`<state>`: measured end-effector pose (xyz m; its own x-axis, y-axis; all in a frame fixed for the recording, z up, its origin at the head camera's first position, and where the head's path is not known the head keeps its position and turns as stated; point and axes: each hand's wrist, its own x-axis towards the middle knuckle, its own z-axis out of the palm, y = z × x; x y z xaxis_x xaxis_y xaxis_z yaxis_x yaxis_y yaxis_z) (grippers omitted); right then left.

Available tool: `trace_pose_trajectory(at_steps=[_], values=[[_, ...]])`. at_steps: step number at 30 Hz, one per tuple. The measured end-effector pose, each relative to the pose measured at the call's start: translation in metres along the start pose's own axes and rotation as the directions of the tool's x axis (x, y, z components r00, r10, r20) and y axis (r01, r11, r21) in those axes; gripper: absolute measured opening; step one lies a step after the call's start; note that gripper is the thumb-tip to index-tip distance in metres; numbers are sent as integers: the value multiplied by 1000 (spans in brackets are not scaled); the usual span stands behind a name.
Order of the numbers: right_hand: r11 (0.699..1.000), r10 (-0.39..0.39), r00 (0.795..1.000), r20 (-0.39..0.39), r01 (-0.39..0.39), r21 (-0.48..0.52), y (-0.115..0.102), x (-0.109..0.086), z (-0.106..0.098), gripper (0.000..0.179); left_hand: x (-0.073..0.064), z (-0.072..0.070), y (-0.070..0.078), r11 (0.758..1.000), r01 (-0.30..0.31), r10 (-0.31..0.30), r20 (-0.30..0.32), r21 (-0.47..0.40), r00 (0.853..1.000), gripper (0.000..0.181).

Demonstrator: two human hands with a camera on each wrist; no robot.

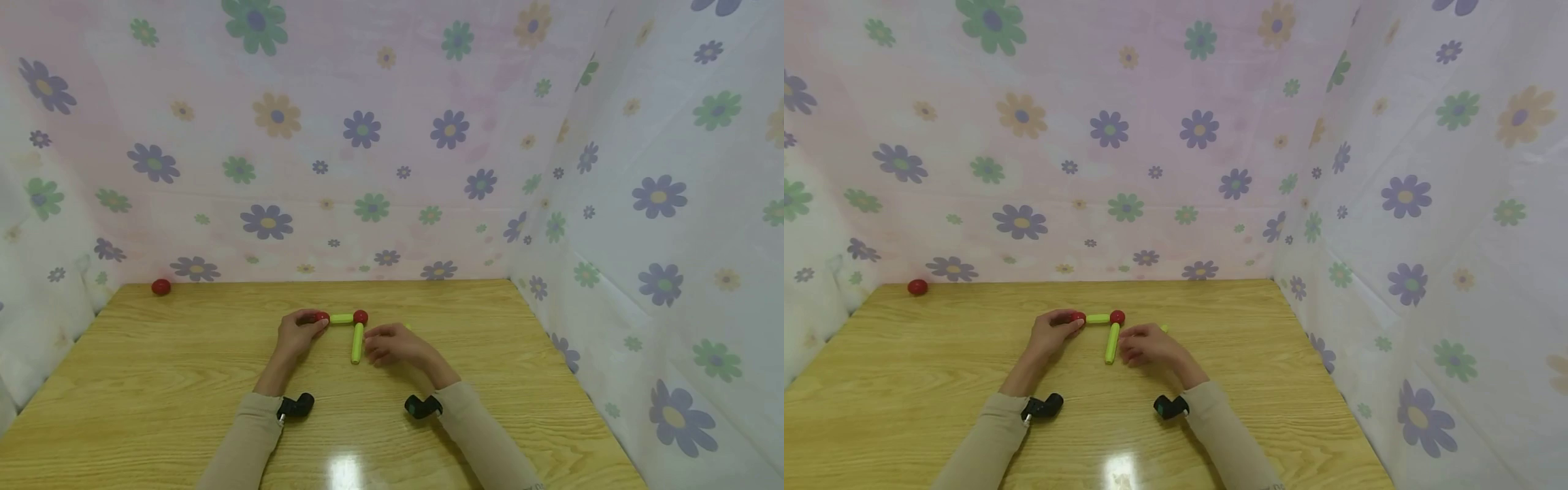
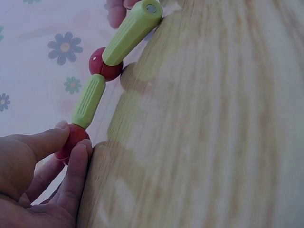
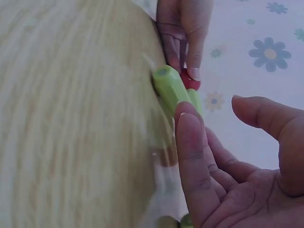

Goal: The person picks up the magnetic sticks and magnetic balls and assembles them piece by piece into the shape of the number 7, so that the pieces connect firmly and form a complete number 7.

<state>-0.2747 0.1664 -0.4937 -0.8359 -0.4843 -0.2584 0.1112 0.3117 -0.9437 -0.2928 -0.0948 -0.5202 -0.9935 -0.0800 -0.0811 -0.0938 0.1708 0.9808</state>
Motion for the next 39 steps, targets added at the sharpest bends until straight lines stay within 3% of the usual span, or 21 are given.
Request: trace_pose_trajectory(at_steps=[8,13,26,33,39], values=[[998,-47,996,-80,43,-48,-1,-10,-23,44,2,0,-4,999,1,-1,-15,-38,1000,36],[998,-57,989,-137,52,-40,0,-16,-38,45,3,1,-6,999,-34,34,-7,-19,999,36],[992,-4,966,-257,-29,-125,6,-31,-66,44,5,-6,-3,992,-112,111,12,59,994,41],[981,42,942,-333,-102,-165,15,-30,-69,40,10,-9,-1,995,-93,92,30,30,995,42],[976,52,936,-348,-122,-182,21,-26,-70,39,13,-8,-2,996,-50,55,55,-75,997,39]])
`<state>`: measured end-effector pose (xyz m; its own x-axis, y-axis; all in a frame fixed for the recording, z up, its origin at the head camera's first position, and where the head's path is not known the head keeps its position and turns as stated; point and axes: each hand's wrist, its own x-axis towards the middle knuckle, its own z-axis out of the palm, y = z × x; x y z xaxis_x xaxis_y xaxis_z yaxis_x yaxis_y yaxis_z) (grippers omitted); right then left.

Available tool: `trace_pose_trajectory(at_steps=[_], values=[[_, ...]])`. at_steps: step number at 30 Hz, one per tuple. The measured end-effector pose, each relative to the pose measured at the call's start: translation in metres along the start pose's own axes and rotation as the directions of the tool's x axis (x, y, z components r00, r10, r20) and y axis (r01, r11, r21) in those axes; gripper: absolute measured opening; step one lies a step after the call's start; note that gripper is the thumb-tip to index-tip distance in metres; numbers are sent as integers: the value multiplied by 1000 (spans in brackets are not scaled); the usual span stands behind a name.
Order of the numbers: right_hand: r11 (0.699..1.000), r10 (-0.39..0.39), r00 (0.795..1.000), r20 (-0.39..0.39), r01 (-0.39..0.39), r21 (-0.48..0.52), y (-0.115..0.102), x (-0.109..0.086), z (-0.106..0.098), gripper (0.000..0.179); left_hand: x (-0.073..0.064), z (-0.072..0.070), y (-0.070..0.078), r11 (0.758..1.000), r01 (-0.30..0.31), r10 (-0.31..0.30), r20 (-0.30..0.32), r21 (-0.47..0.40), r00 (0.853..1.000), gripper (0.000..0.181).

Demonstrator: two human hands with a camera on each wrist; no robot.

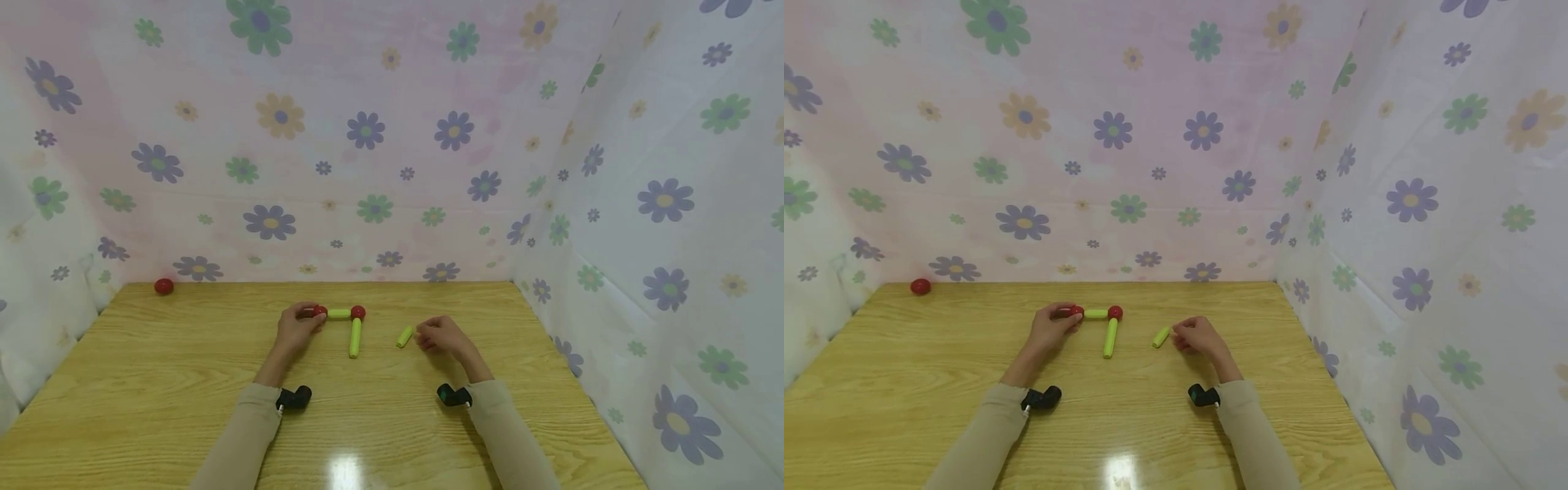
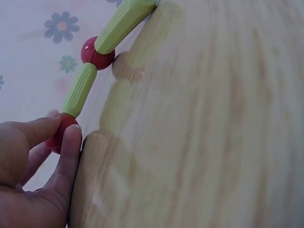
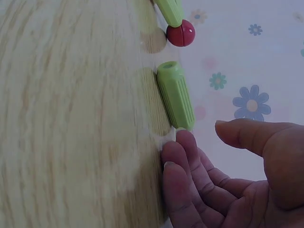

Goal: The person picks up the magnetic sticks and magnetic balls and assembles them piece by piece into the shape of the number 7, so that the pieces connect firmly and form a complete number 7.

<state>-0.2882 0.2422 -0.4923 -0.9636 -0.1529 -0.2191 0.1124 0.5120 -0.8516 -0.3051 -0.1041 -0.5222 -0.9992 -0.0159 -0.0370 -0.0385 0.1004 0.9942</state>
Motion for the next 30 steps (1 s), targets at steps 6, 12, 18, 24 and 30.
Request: trace_pose_trajectory(at_steps=[6,12,18,24,30], values=[[999,24,1000,13,-24,42,-2,2,6,36,3,1,-1,1000,-10,10,12,3,1000,37],[999,32,999,-13,-32,-9,-6,3,10,38,3,2,0,1000,-9,9,2,5,1000,37],[995,33,997,-68,-39,-91,0,5,17,35,0,4,0,1000,6,-6,-13,-2,1000,36],[990,44,993,-110,-59,-131,-1,1,21,38,-1,4,1,999,22,-23,-15,-24,1000,36],[988,24,993,-119,-42,-147,-3,2,23,38,-2,3,3,999,24,-24,-14,-35,1000,38]])
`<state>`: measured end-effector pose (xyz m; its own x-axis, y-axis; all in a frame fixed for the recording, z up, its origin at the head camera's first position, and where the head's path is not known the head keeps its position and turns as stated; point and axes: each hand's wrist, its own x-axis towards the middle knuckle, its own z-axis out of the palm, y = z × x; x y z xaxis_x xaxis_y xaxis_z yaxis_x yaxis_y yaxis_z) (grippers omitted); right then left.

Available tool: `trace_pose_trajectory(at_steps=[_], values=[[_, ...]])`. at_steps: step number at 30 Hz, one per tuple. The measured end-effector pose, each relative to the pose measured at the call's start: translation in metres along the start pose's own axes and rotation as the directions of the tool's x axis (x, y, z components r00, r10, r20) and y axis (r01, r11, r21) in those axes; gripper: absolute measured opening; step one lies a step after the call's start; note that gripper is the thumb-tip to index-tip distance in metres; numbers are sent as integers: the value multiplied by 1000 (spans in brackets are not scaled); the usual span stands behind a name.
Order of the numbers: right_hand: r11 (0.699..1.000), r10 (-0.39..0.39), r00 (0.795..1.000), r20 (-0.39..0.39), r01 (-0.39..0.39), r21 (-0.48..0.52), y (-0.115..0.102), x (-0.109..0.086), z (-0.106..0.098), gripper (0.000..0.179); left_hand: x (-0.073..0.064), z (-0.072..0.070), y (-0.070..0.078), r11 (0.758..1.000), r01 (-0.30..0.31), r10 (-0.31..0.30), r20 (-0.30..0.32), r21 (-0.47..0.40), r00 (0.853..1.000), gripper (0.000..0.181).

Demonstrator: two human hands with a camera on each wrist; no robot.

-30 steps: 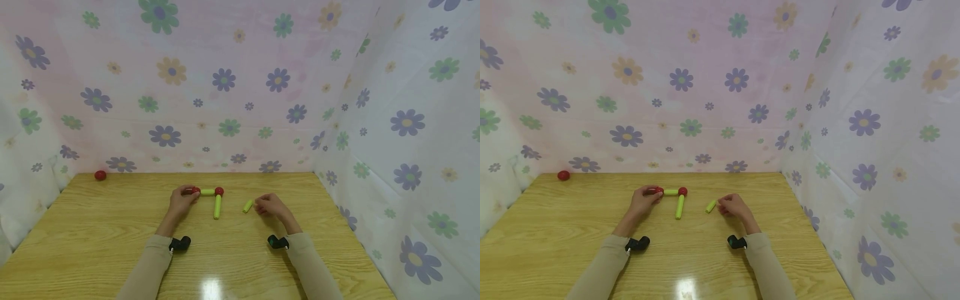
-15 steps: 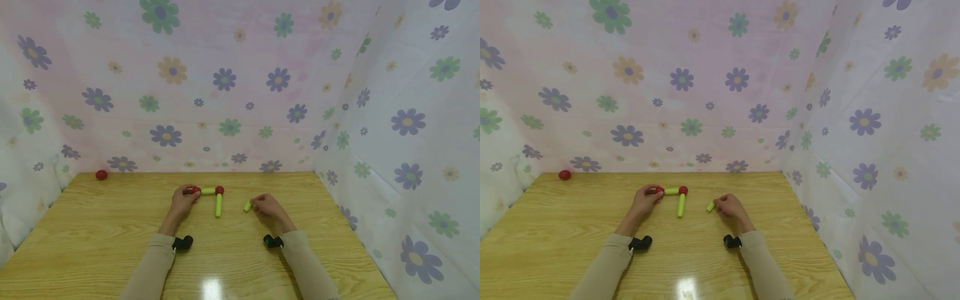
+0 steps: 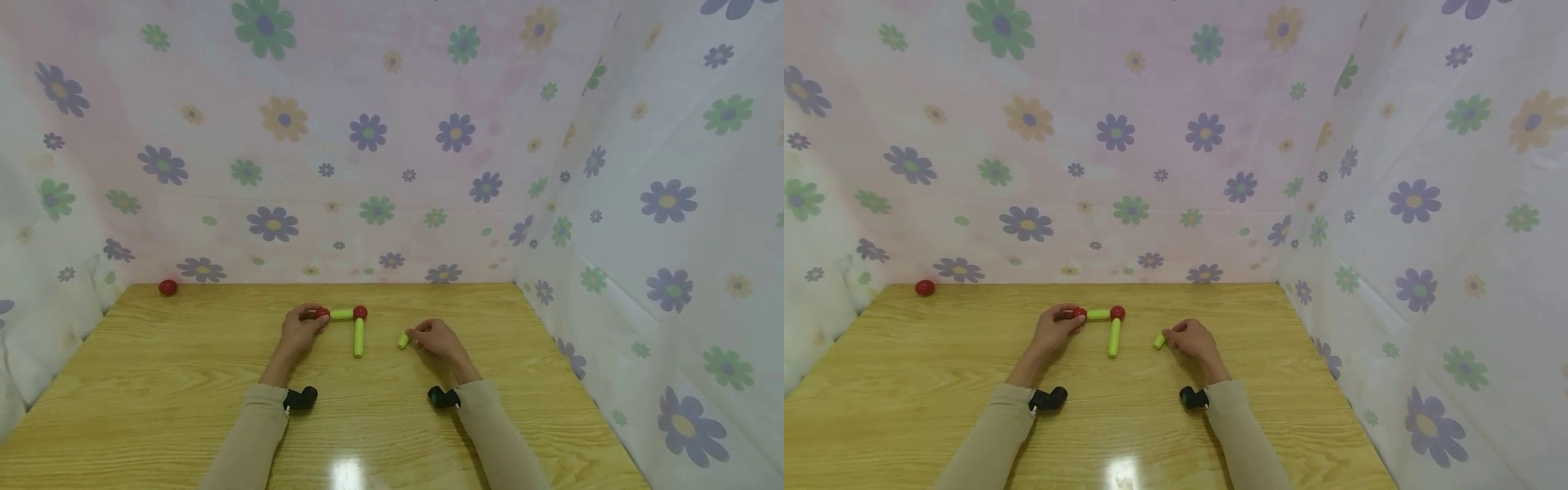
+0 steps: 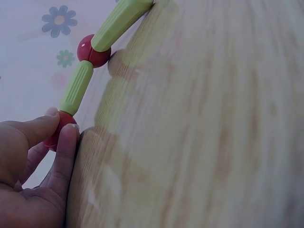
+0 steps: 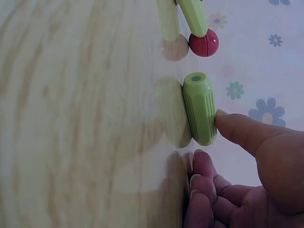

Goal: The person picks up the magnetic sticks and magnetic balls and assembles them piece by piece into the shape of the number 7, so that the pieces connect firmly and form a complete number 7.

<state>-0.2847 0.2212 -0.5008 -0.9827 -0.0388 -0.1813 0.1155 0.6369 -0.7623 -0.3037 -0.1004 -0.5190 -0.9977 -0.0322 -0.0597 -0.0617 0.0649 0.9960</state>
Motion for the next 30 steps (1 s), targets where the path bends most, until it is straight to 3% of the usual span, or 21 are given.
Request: trace_pose_trajectory(at_steps=[17,30], values=[[1000,-20,1000,13,20,10,4,-1,0,32,0,1,-1,1000,-2,2,7,4,1000,37],[992,-124,989,81,122,38,6,8,-2,31,3,-1,-3,1000,-4,4,-5,16,1000,37]])
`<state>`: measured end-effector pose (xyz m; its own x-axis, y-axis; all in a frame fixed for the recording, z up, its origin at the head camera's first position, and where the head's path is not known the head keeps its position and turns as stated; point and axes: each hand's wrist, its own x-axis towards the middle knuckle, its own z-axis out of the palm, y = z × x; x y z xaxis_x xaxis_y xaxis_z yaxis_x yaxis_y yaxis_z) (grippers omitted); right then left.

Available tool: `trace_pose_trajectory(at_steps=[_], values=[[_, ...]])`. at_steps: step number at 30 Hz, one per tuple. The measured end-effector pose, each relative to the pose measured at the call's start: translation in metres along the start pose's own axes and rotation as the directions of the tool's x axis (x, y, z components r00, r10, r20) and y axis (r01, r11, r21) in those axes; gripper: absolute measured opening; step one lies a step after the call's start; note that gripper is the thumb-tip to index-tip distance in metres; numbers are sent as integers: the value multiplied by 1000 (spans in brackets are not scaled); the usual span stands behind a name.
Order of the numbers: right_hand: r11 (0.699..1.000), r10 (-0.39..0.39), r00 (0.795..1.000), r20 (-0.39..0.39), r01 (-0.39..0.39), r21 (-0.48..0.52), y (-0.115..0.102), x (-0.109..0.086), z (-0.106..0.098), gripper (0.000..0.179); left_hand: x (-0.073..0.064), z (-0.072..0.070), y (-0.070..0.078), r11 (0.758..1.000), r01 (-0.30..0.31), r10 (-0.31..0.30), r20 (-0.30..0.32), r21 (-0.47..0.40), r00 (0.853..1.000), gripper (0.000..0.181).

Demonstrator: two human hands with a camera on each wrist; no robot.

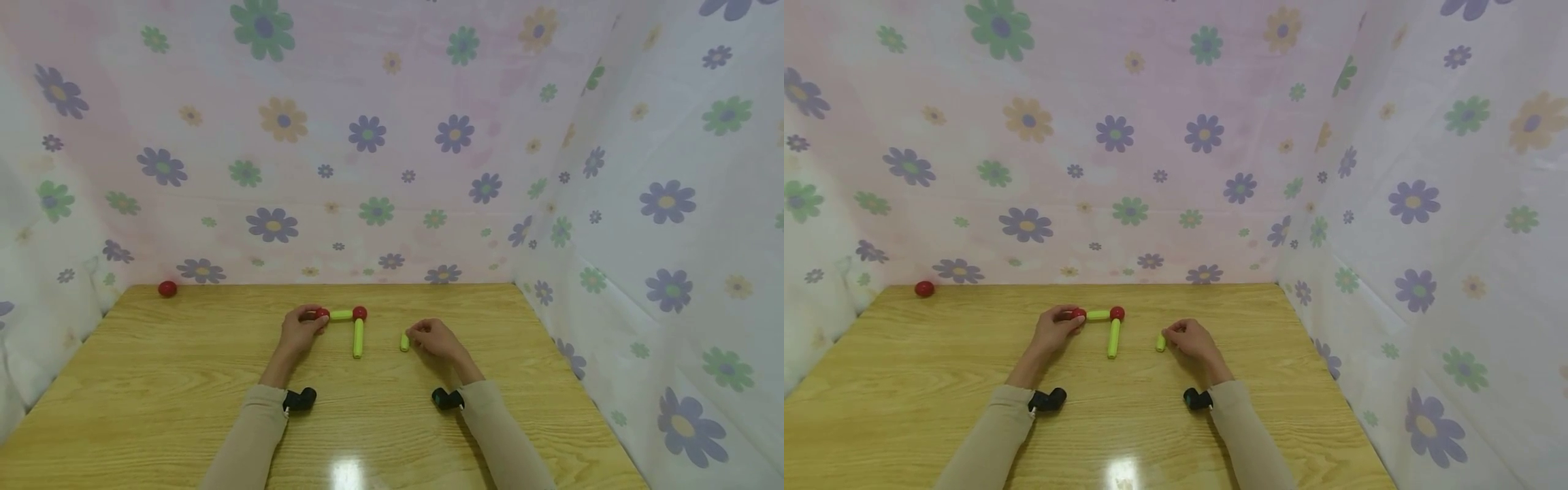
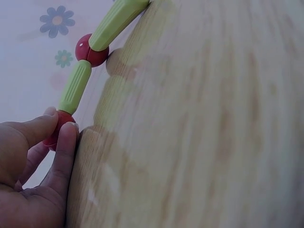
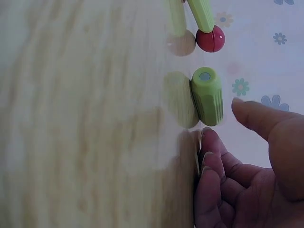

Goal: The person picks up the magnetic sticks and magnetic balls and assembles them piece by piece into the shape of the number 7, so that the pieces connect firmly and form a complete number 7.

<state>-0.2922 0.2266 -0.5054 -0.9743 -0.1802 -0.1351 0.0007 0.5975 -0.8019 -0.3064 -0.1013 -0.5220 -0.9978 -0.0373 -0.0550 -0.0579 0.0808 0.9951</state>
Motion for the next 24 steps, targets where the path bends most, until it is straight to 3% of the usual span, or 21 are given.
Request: trace_pose_trajectory(at_steps=[8,17,24], values=[[997,12,1000,-16,-13,-77,-6,-9,3,34,0,1,0,1000,-8,8,-2,-4,1000,36],[1000,-4,999,38,4,-7,-5,-8,1,33,-1,1,2,1000,-22,22,-1,-3,1000,36],[1000,5,999,36,-5,3,-7,-9,0,32,-1,1,0,1000,-14,14,-1,3,1000,37]])
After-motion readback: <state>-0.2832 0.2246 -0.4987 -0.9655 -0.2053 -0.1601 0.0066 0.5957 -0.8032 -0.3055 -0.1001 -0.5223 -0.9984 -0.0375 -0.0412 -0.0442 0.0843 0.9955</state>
